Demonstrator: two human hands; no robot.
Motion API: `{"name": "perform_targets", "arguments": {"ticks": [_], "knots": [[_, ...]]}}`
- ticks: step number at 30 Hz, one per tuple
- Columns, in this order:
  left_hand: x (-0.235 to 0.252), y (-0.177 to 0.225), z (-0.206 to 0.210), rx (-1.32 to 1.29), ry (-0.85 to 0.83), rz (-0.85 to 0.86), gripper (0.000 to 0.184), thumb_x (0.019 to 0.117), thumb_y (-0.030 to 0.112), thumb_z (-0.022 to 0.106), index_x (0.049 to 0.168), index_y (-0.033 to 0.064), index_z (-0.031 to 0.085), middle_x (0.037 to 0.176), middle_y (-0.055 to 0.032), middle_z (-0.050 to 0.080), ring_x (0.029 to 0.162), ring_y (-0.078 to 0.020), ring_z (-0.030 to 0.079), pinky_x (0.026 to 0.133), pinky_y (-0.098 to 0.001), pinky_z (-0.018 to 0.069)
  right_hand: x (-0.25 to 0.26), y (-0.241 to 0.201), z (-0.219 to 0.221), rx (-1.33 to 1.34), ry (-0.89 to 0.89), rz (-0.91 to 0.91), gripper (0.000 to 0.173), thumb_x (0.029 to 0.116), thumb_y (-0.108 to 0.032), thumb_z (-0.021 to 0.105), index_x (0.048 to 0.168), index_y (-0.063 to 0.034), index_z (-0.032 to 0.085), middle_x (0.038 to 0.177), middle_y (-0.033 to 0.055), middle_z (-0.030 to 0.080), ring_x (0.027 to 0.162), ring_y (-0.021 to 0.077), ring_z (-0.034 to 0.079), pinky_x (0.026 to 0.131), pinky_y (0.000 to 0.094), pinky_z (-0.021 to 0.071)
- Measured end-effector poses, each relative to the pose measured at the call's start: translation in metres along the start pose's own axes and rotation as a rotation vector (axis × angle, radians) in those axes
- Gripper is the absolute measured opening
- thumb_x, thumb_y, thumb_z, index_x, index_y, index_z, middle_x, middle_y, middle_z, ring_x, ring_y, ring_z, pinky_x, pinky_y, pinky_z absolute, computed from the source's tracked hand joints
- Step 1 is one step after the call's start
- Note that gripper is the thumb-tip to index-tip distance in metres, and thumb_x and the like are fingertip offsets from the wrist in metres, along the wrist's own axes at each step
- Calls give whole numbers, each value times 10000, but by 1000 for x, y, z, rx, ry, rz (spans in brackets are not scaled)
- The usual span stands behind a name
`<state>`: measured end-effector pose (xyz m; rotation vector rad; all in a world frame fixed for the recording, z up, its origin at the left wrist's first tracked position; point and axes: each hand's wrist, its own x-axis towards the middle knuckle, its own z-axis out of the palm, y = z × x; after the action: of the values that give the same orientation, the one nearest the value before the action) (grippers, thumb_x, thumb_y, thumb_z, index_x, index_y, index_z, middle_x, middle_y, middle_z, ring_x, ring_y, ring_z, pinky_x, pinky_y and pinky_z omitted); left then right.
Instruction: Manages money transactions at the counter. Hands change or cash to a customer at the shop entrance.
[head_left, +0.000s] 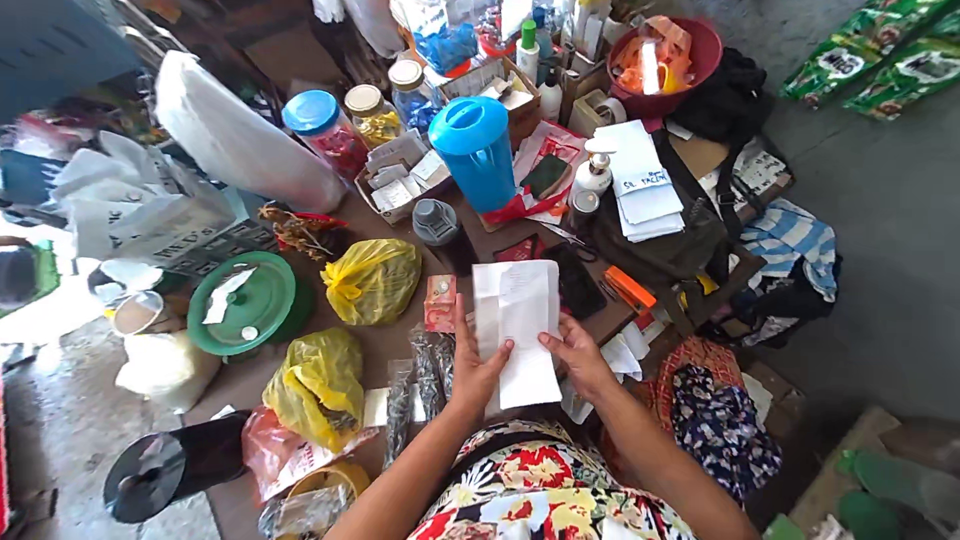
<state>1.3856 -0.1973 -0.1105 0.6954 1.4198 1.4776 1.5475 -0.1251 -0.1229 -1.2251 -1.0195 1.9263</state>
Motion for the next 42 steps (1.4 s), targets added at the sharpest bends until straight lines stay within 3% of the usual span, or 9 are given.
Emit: {"name": "perform_targets", "arguments": {"ticks": [4, 10, 13, 15, 17, 24, 30, 38, 42], "knots": [[-3, 2, -2, 3, -1, -200, 341, 877, -103, 669, 1186, -6, 564, 949, -15, 763, 833, -100, 745, 781, -289, 638, -15, 3, -15, 88, -77, 45, 376, 885, 90, 684, 1240, 73, 560, 1037, 90, 739, 936, 122, 728, 879, 303, 614], [-5, -21, -12, -112, -243, -150, 227, 811, -75, 705, 882, 140, 729, 948, 55, 773, 901, -58, 727, 832, -276, 613, -39, 24, -41, 184, -80, -78, 260, 925, 100, 535, 936, -61, 739, 986, -26, 765, 949, 44, 709, 886, 261, 592], [10, -40, -17, -12, -523, 110, 128, 906, 369, 742, 820, 283, 780, 1147, 133, 689, 1128, -13, 597, 977, -217, 494, -43, 36, -61, 345, -199, -110, 402, 1010, -207, 335, 1240, -57, 628, 1331, 60, 662, 1168, 160, 656, 950, 342, 561], [11, -35, -9, 111, -525, 215, 136, 888, 264, 740, 763, 216, 761, 1141, 93, 681, 1135, -12, 581, 981, -213, 481, -51, 34, -65, 296, -190, 0, 631, 1052, -417, 320, 1527, -1, 303, 1406, 122, 606, 1186, 203, 660, 943, 380, 576], [11, -30, 0, 215, -542, 286, 125, 856, 139, 741, 731, 142, 739, 1129, 35, 673, 1136, -22, 569, 990, -218, 466, -61, 32, -63, 220, -129, 128, 631, 1032, -273, 524, 1545, 6, 285, 1281, 118, 650, 1079, 171, 690, 926, 366, 594], [-1, -31, 18, 429, -662, 209, 244, 967, 56, 610, 1182, 5, 713, 1304, -159, 594, 1041, -106, 639, 853, -233, 565, -67, 22, -156, -261, 313, -8, 376, 963, -1, 611, 1317, 87, 521, 1088, 136, 696, 934, 133, 705, 843, 320, 606], [-8, -49, 37, 641, -936, 260, 221, 981, 38, 581, 1126, 34, 747, 1253, -161, 655, 1196, -240, 611, 1048, -373, 492, -25, 9, -234, -727, 148, 193, 376, 1033, -41, 540, 1392, 68, 526, 1298, 256, 631, 1169, 294, 653, 1033, 454, 516], [-15, -85, 63, 1020, -1287, 326, 360, 993, 73, 590, 1347, 34, 641, 1472, -238, 528, 1361, -416, 514, 1145, -536, 397, 22, 44, -151, -1093, 118, 288, 563, 971, -42, 622, 1489, 70, 432, 1419, 310, 546, 1349, 424, 527, 1154, 528, 396], [-17, -97, 67, 1180, -1370, 358, 506, 1007, 69, 554, 1497, -9, 458, 1555, -254, 434, 1453, -406, 422, 1214, -535, 304, 10, 82, -134, -879, 329, 40, 687, 911, -67, 732, 1483, 90, 386, 1191, 262, 645, 1087, 360, 660, 985, 471, 531]]}}
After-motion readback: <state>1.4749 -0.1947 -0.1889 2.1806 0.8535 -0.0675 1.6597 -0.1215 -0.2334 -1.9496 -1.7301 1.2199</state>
